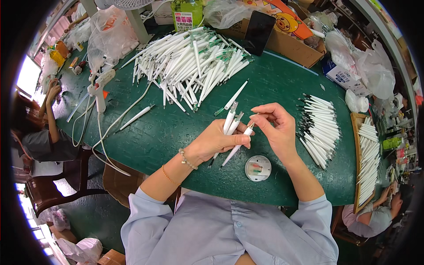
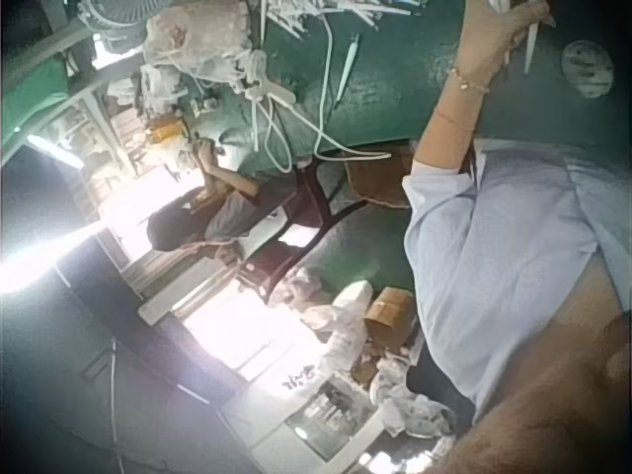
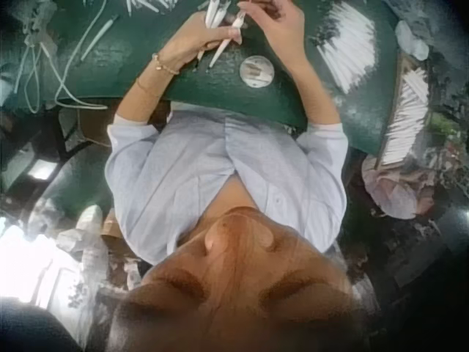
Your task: The person assembles small white plastic components by hand, grouping them together at a workstation.
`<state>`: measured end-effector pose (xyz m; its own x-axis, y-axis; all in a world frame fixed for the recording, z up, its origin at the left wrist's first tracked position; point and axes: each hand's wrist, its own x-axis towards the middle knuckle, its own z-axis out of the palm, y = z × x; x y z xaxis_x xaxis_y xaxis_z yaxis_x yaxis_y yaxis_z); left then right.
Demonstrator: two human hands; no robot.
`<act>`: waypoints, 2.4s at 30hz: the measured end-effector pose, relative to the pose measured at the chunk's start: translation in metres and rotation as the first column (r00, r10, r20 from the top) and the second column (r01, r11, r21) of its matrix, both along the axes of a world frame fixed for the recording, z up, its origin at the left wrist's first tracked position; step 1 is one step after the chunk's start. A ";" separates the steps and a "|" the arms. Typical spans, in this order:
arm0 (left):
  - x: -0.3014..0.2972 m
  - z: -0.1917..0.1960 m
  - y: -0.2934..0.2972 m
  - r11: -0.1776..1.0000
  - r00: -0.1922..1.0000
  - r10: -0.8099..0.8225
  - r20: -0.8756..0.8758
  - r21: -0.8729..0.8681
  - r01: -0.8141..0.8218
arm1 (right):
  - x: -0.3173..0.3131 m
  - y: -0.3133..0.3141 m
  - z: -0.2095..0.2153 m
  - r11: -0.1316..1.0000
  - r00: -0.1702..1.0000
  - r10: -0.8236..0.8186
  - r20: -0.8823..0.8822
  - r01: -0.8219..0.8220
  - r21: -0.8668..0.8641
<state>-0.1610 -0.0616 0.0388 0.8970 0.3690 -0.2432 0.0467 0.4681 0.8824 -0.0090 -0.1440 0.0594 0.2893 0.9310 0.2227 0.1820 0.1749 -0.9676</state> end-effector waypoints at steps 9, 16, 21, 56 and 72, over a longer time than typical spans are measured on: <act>-0.001 0.002 0.001 1.000 1.000 0.017 0.003 -0.010 -0.017 | -0.002 0.000 0.000 1.000 0.999 -0.016 -0.038 0.016 0.023; -0.001 0.000 0.000 0.999 1.000 0.025 0.005 -0.025 -0.024 | -0.003 0.001 -0.001 1.000 0.997 -0.010 -0.071 0.011 0.006; 0.000 0.001 0.000 0.999 0.999 0.041 0.012 -0.031 -0.040 | -0.002 0.002 -0.005 1.000 0.994 -0.009 -0.111 0.011 0.018; 0.004 -0.010 0.008 0.852 0.846 0.520 0.123 -0.006 -0.523 | -0.005 0.018 -0.019 0.970 0.988 0.155 -0.005 -0.153 -0.187; 0.000 -0.010 0.006 0.965 0.970 0.235 0.064 -0.132 -0.225 | -0.003 0.027 0.007 0.995 0.964 0.062 -0.259 -0.079 -0.055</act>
